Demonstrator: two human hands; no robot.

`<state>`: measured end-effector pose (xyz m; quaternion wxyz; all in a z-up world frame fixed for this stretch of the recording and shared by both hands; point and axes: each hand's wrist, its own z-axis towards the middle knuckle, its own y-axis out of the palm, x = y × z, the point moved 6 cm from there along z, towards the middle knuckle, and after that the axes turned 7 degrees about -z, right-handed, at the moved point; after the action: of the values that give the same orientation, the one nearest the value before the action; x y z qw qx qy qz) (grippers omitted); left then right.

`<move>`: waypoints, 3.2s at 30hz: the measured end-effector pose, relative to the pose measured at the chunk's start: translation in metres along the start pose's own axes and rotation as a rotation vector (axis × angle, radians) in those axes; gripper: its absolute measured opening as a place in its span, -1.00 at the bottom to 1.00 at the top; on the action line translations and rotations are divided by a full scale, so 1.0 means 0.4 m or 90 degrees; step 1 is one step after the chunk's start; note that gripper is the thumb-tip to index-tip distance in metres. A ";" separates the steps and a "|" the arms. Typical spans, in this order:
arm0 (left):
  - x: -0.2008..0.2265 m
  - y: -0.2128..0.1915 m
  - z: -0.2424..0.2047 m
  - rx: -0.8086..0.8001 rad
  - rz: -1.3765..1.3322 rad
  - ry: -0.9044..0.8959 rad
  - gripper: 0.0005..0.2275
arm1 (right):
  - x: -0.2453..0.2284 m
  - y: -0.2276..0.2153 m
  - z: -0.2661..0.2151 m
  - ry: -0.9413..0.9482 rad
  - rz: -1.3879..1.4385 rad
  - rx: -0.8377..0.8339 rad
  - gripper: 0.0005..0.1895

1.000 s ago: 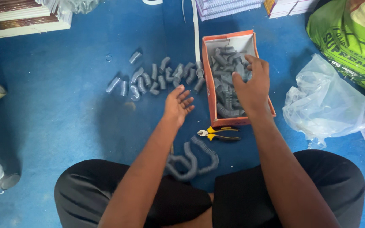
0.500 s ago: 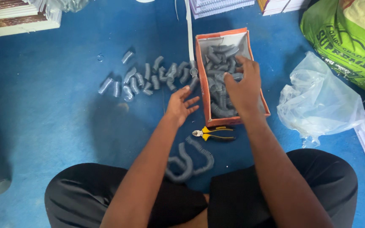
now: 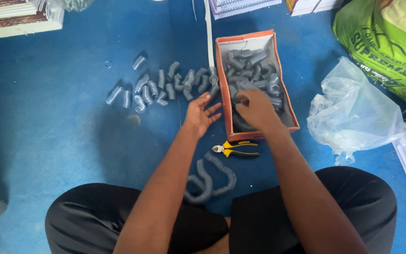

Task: The person sits on the floor and sorts gray spiral cable protectors. They pick up individual pieces from a pile on the floor and place them into an orange cardboard box. The person handles the items one at a time, occasionally gathering scattered pieces before continuing to fill the box.

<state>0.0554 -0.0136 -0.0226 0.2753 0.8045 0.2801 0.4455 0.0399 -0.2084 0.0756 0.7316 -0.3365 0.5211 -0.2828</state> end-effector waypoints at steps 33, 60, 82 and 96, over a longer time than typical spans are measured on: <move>0.148 0.226 -0.180 -0.277 0.042 0.044 -0.48 | -0.145 -0.127 0.011 -0.007 0.112 0.169 -0.17; 0.128 0.066 -0.030 -0.024 0.048 0.067 -0.45 | -0.106 -0.163 0.010 0.041 -0.031 0.302 -0.61; 0.091 0.136 0.039 -0.028 1.179 0.226 -0.46 | -0.095 -0.159 0.031 0.060 0.100 0.272 -0.73; 0.118 0.048 0.068 -0.141 0.555 0.342 -0.53 | -0.115 -0.153 0.026 0.012 0.077 0.252 -0.67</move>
<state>0.1043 0.0008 0.0050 0.0661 0.6699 -0.0686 0.7363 0.0322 -0.2090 0.1526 0.7943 -0.1514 0.4813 -0.3385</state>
